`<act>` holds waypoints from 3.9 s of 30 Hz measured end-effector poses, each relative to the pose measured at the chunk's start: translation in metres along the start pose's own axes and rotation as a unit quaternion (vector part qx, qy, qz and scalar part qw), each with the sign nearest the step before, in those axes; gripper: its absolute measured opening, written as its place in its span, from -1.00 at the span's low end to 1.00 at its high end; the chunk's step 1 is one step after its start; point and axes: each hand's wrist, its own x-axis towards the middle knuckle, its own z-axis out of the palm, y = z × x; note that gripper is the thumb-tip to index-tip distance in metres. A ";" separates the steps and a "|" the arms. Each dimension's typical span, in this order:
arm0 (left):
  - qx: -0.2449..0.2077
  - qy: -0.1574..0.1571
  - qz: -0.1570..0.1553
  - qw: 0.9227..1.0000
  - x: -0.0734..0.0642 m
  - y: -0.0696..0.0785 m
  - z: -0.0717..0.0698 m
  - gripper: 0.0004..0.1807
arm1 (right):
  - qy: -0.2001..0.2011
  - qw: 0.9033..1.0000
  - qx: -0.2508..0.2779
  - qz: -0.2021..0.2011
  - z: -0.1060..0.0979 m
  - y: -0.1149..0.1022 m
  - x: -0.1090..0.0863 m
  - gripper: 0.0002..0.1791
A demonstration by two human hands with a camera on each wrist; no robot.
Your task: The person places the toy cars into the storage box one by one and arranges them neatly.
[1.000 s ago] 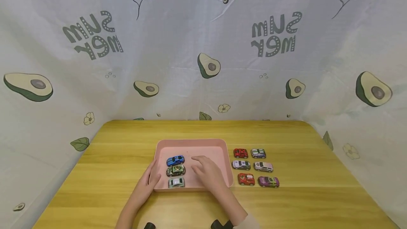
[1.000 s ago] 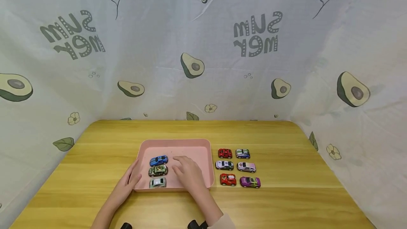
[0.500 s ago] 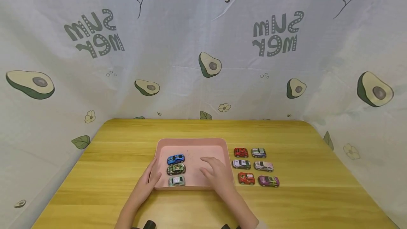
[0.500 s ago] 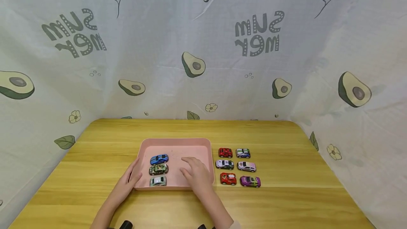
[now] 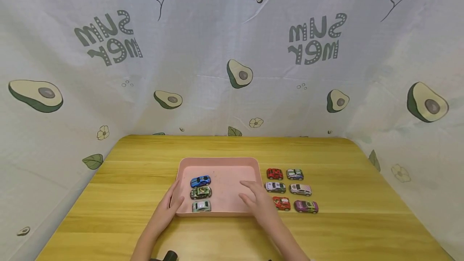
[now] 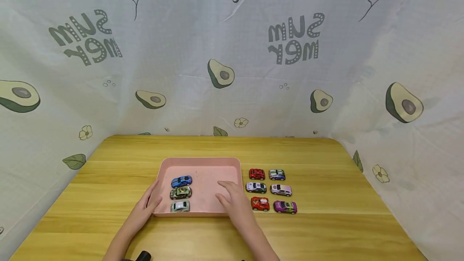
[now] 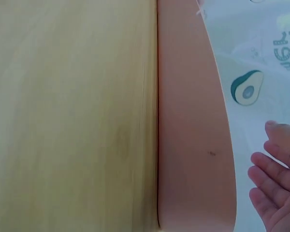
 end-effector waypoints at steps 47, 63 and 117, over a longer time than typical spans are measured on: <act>-0.001 -0.001 0.007 1.000 0.000 -0.001 0.000 -0.30 | 0.033 0.994 -0.106 -0.007 -0.071 0.063 -0.034 -0.58; 0.000 0.003 0.005 1.000 0.000 0.000 0.000 -0.30 | -0.005 0.992 -0.117 0.050 -0.089 0.091 -0.046 -0.56; 0.004 -0.003 0.017 1.000 -0.001 0.001 0.000 -0.31 | -0.019 0.987 -0.151 0.042 -0.097 0.111 -0.039 -0.59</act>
